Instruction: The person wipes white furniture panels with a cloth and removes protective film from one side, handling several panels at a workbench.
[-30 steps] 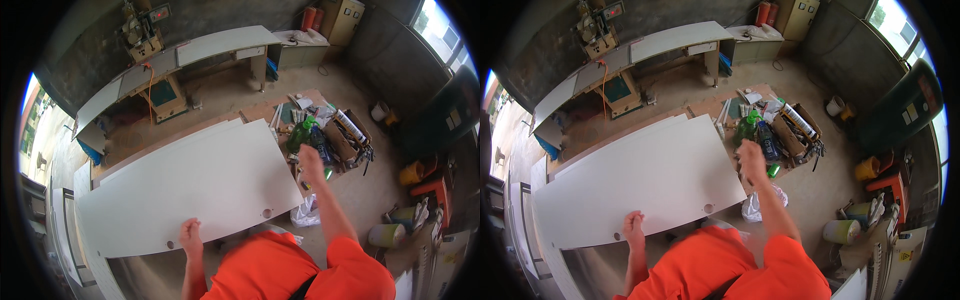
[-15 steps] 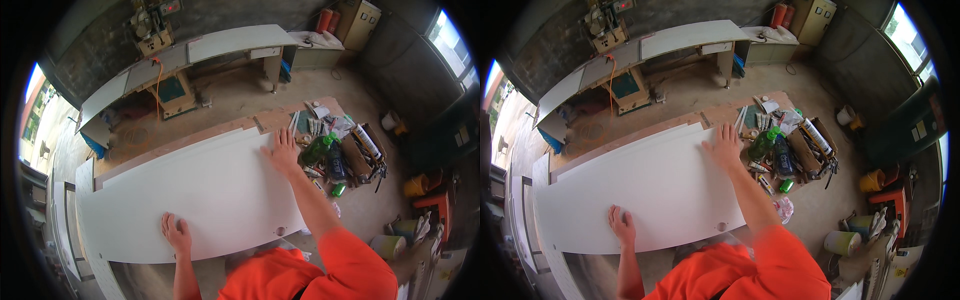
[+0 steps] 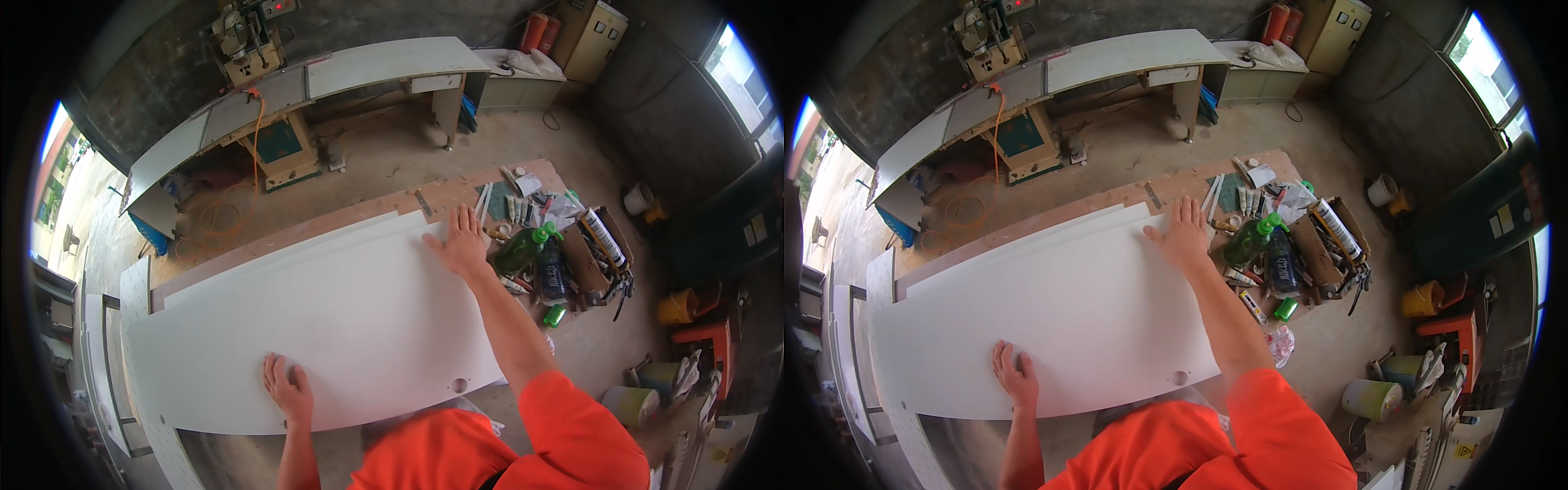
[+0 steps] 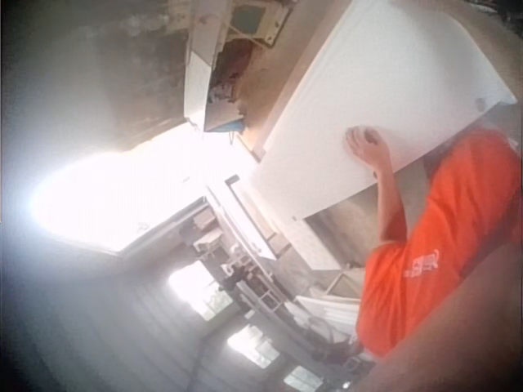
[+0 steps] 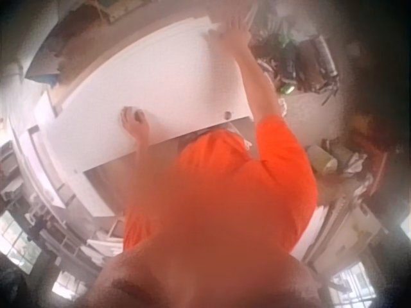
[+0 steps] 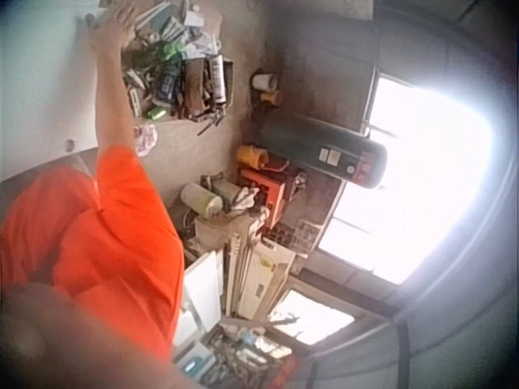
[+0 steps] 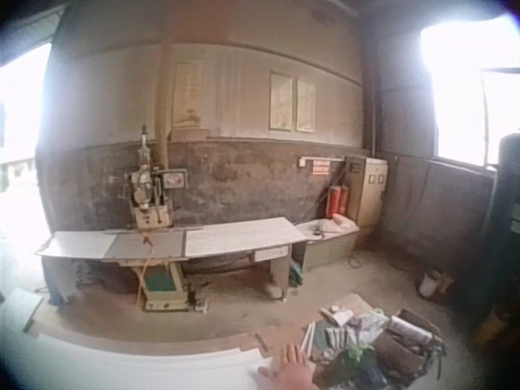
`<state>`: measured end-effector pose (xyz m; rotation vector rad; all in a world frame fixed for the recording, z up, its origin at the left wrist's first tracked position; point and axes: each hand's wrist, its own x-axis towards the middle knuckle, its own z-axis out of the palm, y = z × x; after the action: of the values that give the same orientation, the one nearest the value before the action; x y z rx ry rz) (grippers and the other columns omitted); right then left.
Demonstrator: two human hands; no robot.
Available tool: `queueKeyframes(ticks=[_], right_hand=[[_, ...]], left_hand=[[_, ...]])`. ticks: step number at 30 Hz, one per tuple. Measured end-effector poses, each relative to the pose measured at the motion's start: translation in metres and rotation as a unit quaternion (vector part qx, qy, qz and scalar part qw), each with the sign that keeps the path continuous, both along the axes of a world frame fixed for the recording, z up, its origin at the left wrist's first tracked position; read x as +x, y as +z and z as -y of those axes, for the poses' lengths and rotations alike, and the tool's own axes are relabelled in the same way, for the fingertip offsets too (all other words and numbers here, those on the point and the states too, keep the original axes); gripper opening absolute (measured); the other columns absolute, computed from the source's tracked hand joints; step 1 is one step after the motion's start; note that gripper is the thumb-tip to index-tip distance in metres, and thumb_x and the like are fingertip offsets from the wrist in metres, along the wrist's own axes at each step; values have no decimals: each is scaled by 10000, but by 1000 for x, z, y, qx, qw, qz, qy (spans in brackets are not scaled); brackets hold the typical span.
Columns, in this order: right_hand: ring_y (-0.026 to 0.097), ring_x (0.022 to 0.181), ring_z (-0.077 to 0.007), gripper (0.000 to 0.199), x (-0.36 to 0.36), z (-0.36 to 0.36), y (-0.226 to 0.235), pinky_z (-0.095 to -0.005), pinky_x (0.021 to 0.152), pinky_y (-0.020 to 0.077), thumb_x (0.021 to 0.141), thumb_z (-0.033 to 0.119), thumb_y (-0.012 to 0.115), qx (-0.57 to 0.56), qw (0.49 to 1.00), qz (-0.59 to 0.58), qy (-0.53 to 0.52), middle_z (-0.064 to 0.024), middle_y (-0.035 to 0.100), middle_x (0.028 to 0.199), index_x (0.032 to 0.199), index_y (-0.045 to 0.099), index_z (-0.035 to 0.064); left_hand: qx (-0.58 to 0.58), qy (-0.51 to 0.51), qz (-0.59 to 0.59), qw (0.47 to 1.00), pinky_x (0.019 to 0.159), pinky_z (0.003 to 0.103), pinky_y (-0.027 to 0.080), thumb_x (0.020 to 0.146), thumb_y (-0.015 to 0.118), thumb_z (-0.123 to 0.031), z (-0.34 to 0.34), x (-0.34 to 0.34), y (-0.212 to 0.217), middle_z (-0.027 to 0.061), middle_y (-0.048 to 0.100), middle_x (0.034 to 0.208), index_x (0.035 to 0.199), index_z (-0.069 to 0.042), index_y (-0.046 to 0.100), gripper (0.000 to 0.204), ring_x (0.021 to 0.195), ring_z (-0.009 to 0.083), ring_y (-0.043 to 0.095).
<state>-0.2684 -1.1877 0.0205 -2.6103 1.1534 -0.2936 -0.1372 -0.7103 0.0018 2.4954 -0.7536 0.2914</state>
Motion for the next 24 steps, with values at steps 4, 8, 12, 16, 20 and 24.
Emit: queueKeyframes(ticks=[4,8,12,16,20,24], right_hand=[[149,1610,-378,1053,-32,-37,2,-461,1306,142,940,679,582,-7,997,-68,27,-250,230,1707,1615,264,-64],[145,1610,-382,1078,17,2,-1,-472,1308,119,936,722,551,-17,999,-26,-17,-249,214,1713,1614,269,-66],[148,1599,-406,1122,86,-95,20,-482,1306,128,918,759,564,26,991,-66,109,-232,222,1709,1615,260,-65],[131,1617,-335,1192,140,-204,1,-452,1314,103,894,833,504,57,944,-56,320,-180,190,1737,1646,189,-37],[121,1624,-315,1165,107,-139,22,-430,1310,125,902,793,547,87,972,-81,204,-190,176,1741,1644,208,-38],[130,1622,-325,1152,62,-33,13,-451,1298,176,900,789,556,-3,994,-101,-44,-208,172,1737,1642,234,-31]], left_hand=[[3,15,9,1000,1169,555,340,939,663,-169,-11,-3,-7,213,553,1462,1292,-1,597,396,1400,441,464],[2,4,0,1000,1167,557,341,938,663,-176,1,-3,3,213,552,1464,1294,-2,595,402,1397,442,467],[7,26,1,1000,1169,551,340,937,664,-174,-7,-4,1,212,551,1466,1293,2,595,403,1395,440,470],[-10,7,-19,1000,1171,544,339,931,667,-172,3,-3,7,210,549,1468,1297,2,595,411,1395,435,470],[-11,21,-18,1000,1172,542,339,926,668,-167,-17,-3,-6,214,544,1474,1307,1,593,422,1396,433,469],[7,11,3,1000,1176,539,339,925,669,-158,-5,0,-3,222,540,1478,1313,4,592,428,1396,435,468]])
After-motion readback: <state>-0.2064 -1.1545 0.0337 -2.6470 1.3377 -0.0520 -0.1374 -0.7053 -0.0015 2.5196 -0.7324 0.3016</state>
